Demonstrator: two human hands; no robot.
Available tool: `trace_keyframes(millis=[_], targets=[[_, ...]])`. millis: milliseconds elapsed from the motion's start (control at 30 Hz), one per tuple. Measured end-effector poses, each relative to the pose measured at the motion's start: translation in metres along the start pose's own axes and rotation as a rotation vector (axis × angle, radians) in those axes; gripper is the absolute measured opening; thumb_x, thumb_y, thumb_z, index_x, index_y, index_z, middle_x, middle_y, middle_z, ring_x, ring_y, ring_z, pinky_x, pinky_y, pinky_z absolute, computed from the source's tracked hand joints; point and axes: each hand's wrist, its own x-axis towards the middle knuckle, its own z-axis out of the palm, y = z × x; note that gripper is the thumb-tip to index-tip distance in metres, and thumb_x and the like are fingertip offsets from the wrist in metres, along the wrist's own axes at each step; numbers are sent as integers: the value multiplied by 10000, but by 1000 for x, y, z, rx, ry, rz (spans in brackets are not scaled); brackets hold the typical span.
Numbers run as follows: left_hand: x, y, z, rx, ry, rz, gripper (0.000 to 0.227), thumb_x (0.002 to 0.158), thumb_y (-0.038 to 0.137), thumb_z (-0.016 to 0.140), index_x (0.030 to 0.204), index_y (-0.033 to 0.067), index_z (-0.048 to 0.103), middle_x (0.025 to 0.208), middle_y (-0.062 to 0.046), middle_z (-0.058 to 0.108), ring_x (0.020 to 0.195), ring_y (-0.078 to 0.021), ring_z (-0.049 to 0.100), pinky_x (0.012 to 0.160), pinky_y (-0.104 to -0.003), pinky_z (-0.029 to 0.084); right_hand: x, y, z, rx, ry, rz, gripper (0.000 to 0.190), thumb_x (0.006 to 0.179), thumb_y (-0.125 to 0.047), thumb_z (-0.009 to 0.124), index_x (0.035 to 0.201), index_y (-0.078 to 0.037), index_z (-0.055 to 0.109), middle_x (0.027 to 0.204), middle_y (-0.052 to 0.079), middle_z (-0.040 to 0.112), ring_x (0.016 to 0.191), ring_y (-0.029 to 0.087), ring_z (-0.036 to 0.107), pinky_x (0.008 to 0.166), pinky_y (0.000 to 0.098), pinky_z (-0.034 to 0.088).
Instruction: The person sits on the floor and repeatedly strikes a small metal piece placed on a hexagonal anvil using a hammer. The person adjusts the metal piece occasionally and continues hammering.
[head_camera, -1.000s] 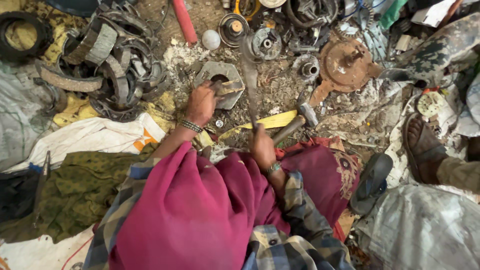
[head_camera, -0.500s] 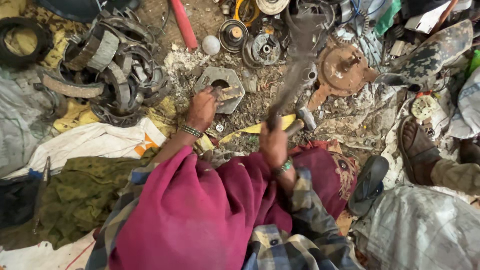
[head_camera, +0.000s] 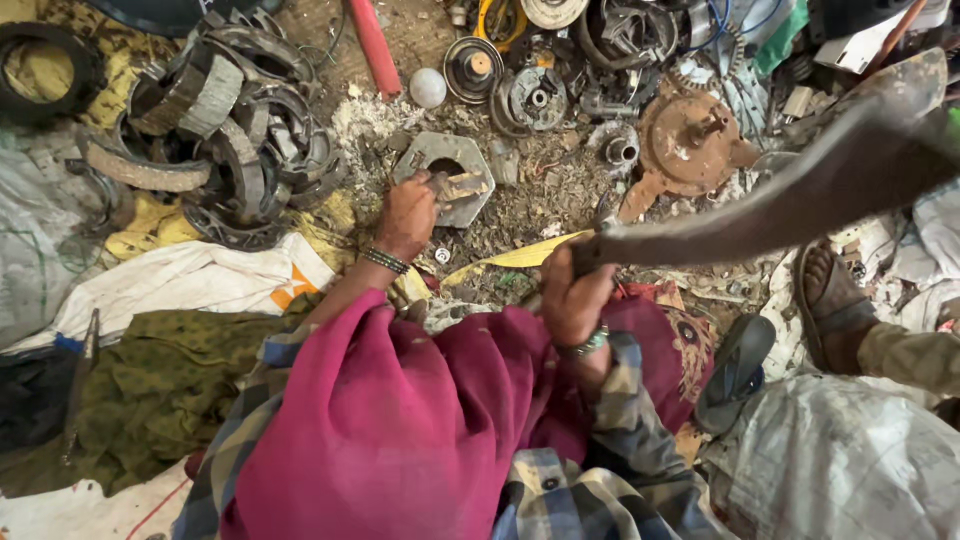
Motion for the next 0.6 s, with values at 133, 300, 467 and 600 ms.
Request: trace_keyframes(millis=[133,300,467,600], targets=[[-2,-4,11,-49,-25,-70,258,865,21,624,1083,-14,757,1128,-234,717,957,-358,703,855,-428,588,-31,52,32,-618,-574,-57,266,1029,-254,548,1133,-24,462,666,181,632,581,392,632,506,528,489],[2,-13,20,179,-145,-13,105,931,128,671,898,89,762,1098,-175,732,1149,-275,717,1029,-371,596,-24,24,13,-542,-460,223,282,1033,-268,570,1110,-18,466,711,241,670,599,426,660,521,535,514],[-4,-6,13,-122,-36,-116,238,1006,63,615,1198,-8,737,1145,-226,705,900,-317,701,800,-396,597,9,-24,-12,-6,-1,21,228,1041,-159,532,1198,-5,473,899,211,684,611,349,667,536,486,586],[1,-3,9,30,-111,-86,154,939,133,653,987,15,740,1184,-176,715,991,-266,720,925,-350,614,-9,12,14,-273,52,-112,141,1013,-174,501,1063,-69,422,822,209,654,591,376,634,551,516,526]])
